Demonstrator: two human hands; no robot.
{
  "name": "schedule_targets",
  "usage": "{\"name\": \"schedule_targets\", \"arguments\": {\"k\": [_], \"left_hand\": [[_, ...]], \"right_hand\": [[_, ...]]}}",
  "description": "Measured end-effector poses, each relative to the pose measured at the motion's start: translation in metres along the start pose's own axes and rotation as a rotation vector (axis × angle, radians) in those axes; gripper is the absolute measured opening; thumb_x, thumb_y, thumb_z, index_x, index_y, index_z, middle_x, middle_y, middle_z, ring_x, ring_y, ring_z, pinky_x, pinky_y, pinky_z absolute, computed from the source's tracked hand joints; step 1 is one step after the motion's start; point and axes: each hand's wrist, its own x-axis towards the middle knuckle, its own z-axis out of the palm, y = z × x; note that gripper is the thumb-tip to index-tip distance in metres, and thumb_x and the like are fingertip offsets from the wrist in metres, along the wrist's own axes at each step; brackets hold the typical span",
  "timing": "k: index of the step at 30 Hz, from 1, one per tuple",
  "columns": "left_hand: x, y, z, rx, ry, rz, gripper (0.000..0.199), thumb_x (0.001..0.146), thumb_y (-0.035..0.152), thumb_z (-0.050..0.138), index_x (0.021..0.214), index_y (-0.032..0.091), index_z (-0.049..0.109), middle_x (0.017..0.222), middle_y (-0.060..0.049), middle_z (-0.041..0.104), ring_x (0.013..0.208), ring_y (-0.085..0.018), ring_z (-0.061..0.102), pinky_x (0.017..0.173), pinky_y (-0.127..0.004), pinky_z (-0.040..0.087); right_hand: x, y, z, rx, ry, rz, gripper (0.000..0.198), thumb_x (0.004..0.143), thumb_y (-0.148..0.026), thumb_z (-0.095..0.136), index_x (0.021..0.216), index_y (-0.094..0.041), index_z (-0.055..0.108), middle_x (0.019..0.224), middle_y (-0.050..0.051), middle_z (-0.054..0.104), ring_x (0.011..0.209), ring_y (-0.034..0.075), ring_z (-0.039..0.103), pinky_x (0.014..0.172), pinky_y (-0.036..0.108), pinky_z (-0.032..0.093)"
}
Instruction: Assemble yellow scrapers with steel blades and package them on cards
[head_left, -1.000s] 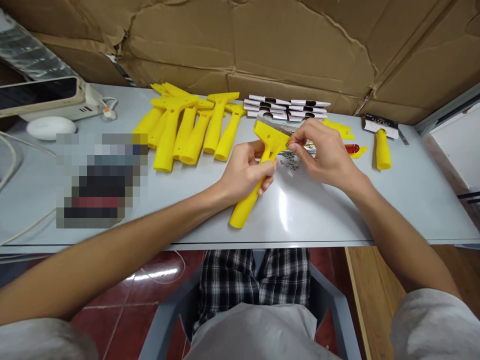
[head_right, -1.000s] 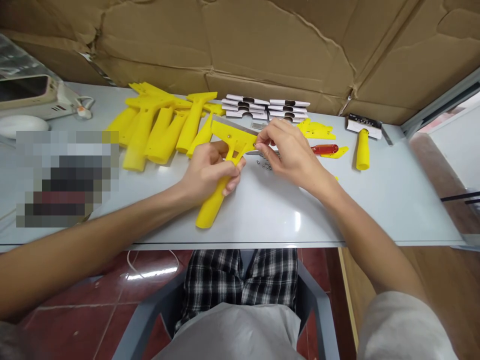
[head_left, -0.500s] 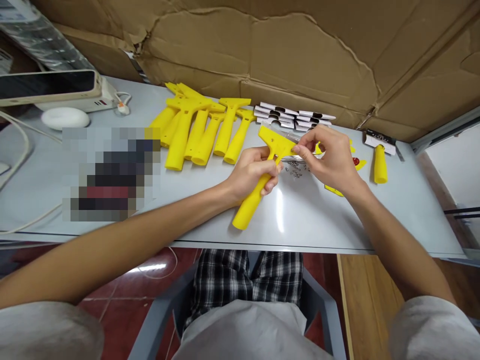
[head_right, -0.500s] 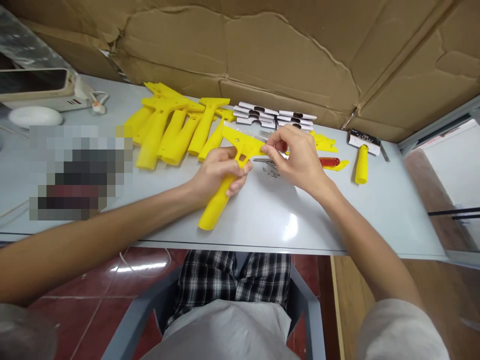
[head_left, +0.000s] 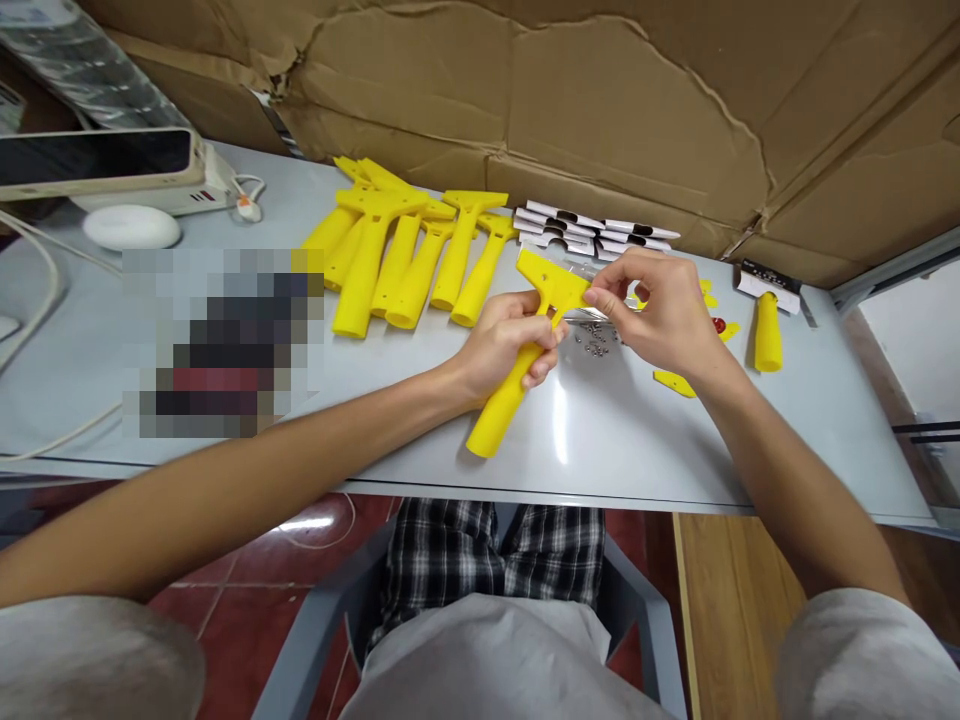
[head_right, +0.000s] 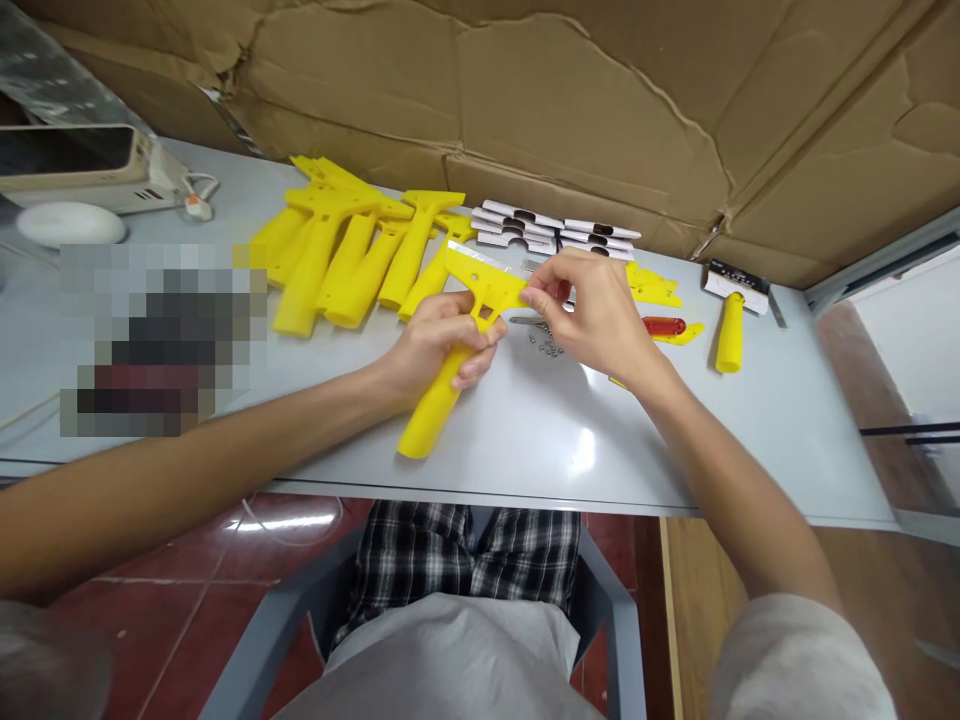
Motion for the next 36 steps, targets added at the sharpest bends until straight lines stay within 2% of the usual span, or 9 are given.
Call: {"name": "schedule_targets", "arguments": {"k": [5, 9, 12, 15, 19, 24, 27, 31, 36], "left_hand": [[0.003, 0.0, -0.003, -0.05, -0.007, -0.008, 0.016, 0.059, 0.014, 0.067, 0.073, 0.016, 0.059, 0.067, 0.002, 0.06, 0.035, -0.005, 0.044, 0.031, -0.02, 0.031], [0.008, 0.003, -0.007, -0.095, 0.013, -0.019, 0.018, 0.058, 0.014, 0.065, 0.072, 0.018, 0.055, 0.067, 0.002, 0.058, 0.035, -0.003, 0.04, 0.03, -0.019, 0.029], [0.01, 0.005, -0.007, -0.114, 0.038, -0.017, 0.02, 0.057, 0.014, 0.064, 0.073, 0.018, 0.053, 0.069, 0.003, 0.058, 0.037, -0.003, 0.042, 0.03, -0.018, 0.029], [0.009, 0.007, -0.006, -0.104, 0.051, -0.027, 0.021, 0.056, 0.014, 0.065, 0.071, 0.019, 0.052, 0.07, 0.003, 0.059, 0.036, -0.003, 0.041, 0.03, -0.018, 0.029], [0.01, 0.007, -0.006, -0.062, 0.066, -0.039, 0.021, 0.055, 0.014, 0.065, 0.069, 0.019, 0.051, 0.068, 0.002, 0.058, 0.034, -0.003, 0.041, 0.029, -0.019, 0.028], [0.011, 0.009, -0.006, -0.063, 0.099, -0.015, 0.021, 0.054, 0.013, 0.066, 0.068, 0.018, 0.051, 0.067, 0.002, 0.059, 0.035, -0.003, 0.043, 0.03, -0.019, 0.029], [0.01, 0.011, -0.007, -0.063, 0.105, -0.011, 0.02, 0.054, 0.013, 0.066, 0.067, 0.018, 0.052, 0.068, 0.002, 0.059, 0.036, -0.003, 0.044, 0.03, -0.018, 0.029], [0.009, 0.014, -0.006, -0.066, 0.104, 0.01, 0.021, 0.056, 0.012, 0.065, 0.067, 0.019, 0.048, 0.07, 0.003, 0.06, 0.035, -0.003, 0.043, 0.03, -0.019, 0.029], [0.009, 0.015, -0.006, -0.064, 0.113, 0.005, 0.022, 0.056, 0.013, 0.066, 0.07, 0.019, 0.05, 0.067, 0.003, 0.059, 0.037, -0.004, 0.043, 0.031, -0.019, 0.029]], "right_hand": [[0.001, -0.002, -0.004, 0.035, 0.012, 0.038, 0.059, 0.104, -0.069, 0.062, 0.094, -0.011, 0.074, 0.093, 0.008, 0.068, 0.082, 0.007, 0.054, 0.079, 0.024, 0.042], [-0.012, 0.034, -0.037, -0.082, 0.065, 0.165, 0.059, 0.105, -0.071, 0.059, 0.102, -0.014, 0.076, 0.105, 0.01, 0.07, 0.089, 0.01, 0.059, 0.082, 0.027, 0.045], [-0.037, 0.079, -0.074, -0.317, -0.133, 0.193, 0.052, 0.096, -0.067, 0.074, 0.114, -0.019, 0.081, 0.12, 0.011, 0.07, 0.102, 0.016, 0.062, 0.092, 0.032, 0.045], [-0.066, 0.117, -0.101, -0.415, -0.288, 0.159, 0.057, 0.099, -0.069, 0.07, 0.134, -0.025, 0.079, 0.135, 0.012, 0.066, 0.123, 0.021, 0.06, 0.11, 0.038, 0.043], [-0.084, 0.138, -0.104, -0.381, -0.323, 0.143, 0.061, 0.101, -0.074, 0.062, 0.132, -0.024, 0.078, 0.128, 0.012, 0.069, 0.116, 0.021, 0.061, 0.109, 0.041, 0.047], [-0.085, 0.136, -0.095, -0.272, -0.309, 0.234, 0.05, 0.105, -0.062, 0.055, 0.131, -0.024, 0.076, 0.127, 0.008, 0.071, 0.111, 0.018, 0.065, 0.102, 0.036, 0.053], [-0.085, 0.139, -0.096, -0.204, -0.267, 0.259, 0.052, 0.108, -0.059, 0.051, 0.134, -0.02, 0.073, 0.13, 0.01, 0.07, 0.109, 0.016, 0.067, 0.097, 0.033, 0.054], [-0.085, 0.14, -0.097, -0.037, -0.11, 0.25, 0.065, 0.101, -0.074, 0.062, 0.129, -0.017, 0.072, 0.124, 0.013, 0.072, 0.106, 0.012, 0.07, 0.092, 0.026, 0.056], [-0.077, 0.119, -0.11, 0.283, 0.228, 0.243, 0.061, 0.087, -0.066, 0.085, 0.117, -0.014, 0.07, 0.108, 0.014, 0.073, 0.091, 0.012, 0.074, 0.084, 0.025, 0.063]]}}
